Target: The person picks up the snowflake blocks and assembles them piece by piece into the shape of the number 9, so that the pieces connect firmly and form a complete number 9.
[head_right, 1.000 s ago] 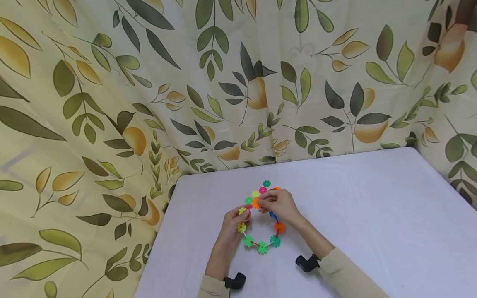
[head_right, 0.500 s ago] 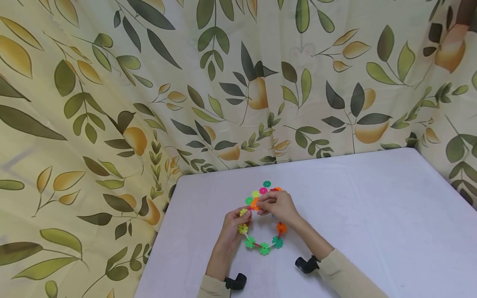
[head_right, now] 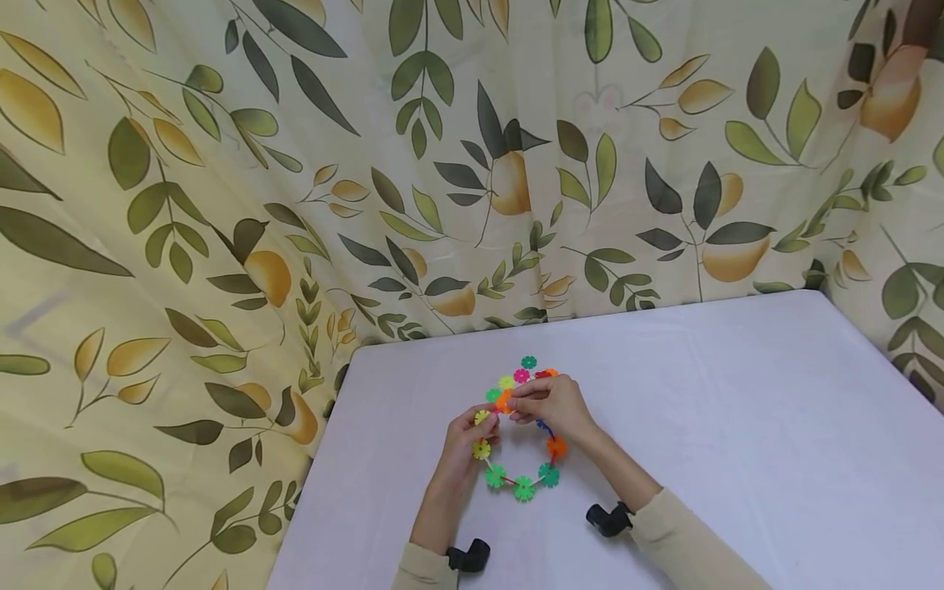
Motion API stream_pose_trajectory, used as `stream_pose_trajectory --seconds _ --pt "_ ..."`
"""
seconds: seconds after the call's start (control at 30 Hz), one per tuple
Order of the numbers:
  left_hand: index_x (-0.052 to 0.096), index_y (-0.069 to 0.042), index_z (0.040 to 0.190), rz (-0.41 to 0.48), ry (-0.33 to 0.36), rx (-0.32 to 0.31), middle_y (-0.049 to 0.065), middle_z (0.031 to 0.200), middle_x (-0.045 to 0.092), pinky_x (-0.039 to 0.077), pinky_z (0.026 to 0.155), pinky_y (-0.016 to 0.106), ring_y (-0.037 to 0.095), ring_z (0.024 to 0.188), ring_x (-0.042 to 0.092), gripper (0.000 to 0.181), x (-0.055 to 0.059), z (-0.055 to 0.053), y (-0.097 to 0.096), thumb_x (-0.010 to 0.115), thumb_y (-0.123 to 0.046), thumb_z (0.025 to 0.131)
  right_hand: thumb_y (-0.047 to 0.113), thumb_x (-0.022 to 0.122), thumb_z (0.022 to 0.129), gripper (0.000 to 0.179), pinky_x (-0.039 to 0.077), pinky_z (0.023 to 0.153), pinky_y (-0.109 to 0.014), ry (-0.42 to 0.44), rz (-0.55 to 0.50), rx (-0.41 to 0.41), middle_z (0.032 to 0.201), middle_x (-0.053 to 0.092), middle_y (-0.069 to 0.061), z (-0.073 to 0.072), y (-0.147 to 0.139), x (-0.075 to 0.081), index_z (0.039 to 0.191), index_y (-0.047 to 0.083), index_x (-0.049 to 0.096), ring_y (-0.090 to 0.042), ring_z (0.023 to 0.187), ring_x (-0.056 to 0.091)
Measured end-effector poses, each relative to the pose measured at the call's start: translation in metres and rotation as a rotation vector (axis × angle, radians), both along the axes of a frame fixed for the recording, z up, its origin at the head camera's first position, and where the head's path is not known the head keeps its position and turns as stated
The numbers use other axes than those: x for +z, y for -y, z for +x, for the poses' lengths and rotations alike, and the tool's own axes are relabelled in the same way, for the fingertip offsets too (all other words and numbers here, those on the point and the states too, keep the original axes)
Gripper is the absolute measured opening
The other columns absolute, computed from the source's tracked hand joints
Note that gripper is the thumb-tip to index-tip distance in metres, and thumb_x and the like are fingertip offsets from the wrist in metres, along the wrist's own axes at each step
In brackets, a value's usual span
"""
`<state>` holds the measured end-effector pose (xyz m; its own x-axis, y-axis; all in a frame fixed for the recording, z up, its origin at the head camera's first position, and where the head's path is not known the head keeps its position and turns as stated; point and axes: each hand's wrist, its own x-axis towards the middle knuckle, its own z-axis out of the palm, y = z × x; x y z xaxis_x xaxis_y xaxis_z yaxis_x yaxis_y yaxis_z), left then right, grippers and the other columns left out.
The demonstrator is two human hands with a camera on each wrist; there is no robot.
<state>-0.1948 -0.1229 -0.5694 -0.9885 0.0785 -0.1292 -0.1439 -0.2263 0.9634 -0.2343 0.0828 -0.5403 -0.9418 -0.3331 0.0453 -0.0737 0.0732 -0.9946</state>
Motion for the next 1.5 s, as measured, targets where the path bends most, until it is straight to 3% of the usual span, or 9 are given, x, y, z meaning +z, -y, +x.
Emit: stream_pose_trajectory --seconds 0.17,0.33,0.53,0.67,0.87,1.03,1.17,1.33,1.5 --pt "0.067 0.005 0.119 0.009 -0.004 0.018 0.003 0.091 0.064 0.055 0.076 0.025 0.014 0.079 0.061 0.026 0.001 -0.002 -0.001 0.063 -0.015 0.103 0.023 0.077 0.096 0.030 0.062 0.080 -0.037 -0.025 0.061 -0.021 0.093 0.079 -0.013 -0.003 -0.001 0.001 0.114 -0.001 0.077 -0.038 0.087 0.077" --pt "0.064 0.008 0.121 0.010 0.001 0.029 0.003 0.089 0.064 0.054 0.075 0.025 0.013 0.079 0.062 0.026 0.002 -0.003 0.000 0.060 -0.011 0.104 0.018 0.075 0.098 0.025 0.062 0.079 -0.038 -0.084 0.111 -0.079 0.100 0.078 -0.018 -0.007 -0.003 0.003 0.113 -0.001 0.077 -0.038 0.088 0.077" --pt "0.062 0.008 0.122 -0.091 -0.020 0.062 0.004 0.090 0.064 0.054 0.080 0.028 0.018 0.082 0.063 0.029 0.002 -0.001 0.001 0.055 -0.015 0.106 0.014 0.076 0.097 0.016 0.061 0.073 -0.027 -0.221 0.294 -0.211 0.094 0.079 -0.008 -0.016 -0.009 0.001 0.108 0.003 0.079 -0.021 0.080 0.077" --pt "0.063 0.005 0.120 -0.134 -0.025 0.084 0.006 0.091 0.064 0.053 0.078 0.026 0.019 0.080 0.062 0.028 0.003 0.000 0.002 0.054 -0.017 0.105 0.010 0.077 0.094 0.013 0.060 0.074 -0.032 -0.312 0.403 -0.235 0.092 0.078 -0.005 -0.023 -0.011 0.004 0.105 0.003 0.080 -0.020 0.080 0.074" --pt "0.065 -0.001 0.119 -0.171 -0.005 0.083 0.006 0.087 0.059 0.045 0.065 0.021 0.014 0.069 0.051 0.028 0.004 0.001 0.002 0.054 -0.020 0.104 0.007 0.078 0.093 0.020 0.060 0.081 -0.044 -0.306 0.554 -0.177 0.100 0.077 -0.010 -0.036 -0.012 0.002 0.111 0.000 0.078 -0.026 0.089 0.070" --pt "0.065 -0.004 0.118 -0.212 -0.023 0.077 0.003 0.084 0.056 0.042 0.063 0.021 0.013 0.068 0.047 0.027 0.005 0.001 0.001 0.056 -0.026 0.104 0.009 0.080 0.091 0.029 0.059 0.083 -0.044 -0.313 0.711 -0.067 0.102 0.070 -0.012 -0.049 -0.011 -0.004 0.119 0.001 0.076 -0.026 0.090 0.065" --pt "0.066 -0.005 0.113 -0.234 -0.049 0.080 0.002 0.081 0.055 0.042 0.064 0.023 0.016 0.068 0.048 0.026 0.005 0.001 0.000 0.057 -0.028 0.105 0.009 0.079 0.090 0.037 0.057 0.077 -0.041 -0.344 0.835 0.007 0.098 0.063 -0.012 -0.058 -0.010 -0.009 0.126 0.003 0.074 -0.024 0.085 0.060" --pt "0.066 -0.004 0.109 -0.226 -0.063 0.097 0.002 0.081 0.055 0.044 0.065 0.025 0.017 0.070 0.050 0.023 0.004 0.000 0.001 0.056 -0.025 0.106 0.012 0.079 0.091 0.033 0.052 0.066 -0.035 -0.343 0.907 0.027 0.094 0.060 -0.010 -0.062 -0.010 -0.012 0.124 0.008 0.076 -0.024 0.080 0.054" --pt "0.066 -0.006 0.108 -0.218 -0.053 0.101 0.002 0.084 0.057 0.047 0.068 0.026 0.018 0.074 0.053 0.022 0.003 -0.001 0.002 0.056 -0.026 0.106 0.012 0.079 0.092 0.027 0.057 0.071 -0.040 -0.369 0.908 0.004 0.097 0.062 -0.011 -0.062 -0.009 -0.012 0.118 0.006 0.077 -0.024 0.082 0.058"
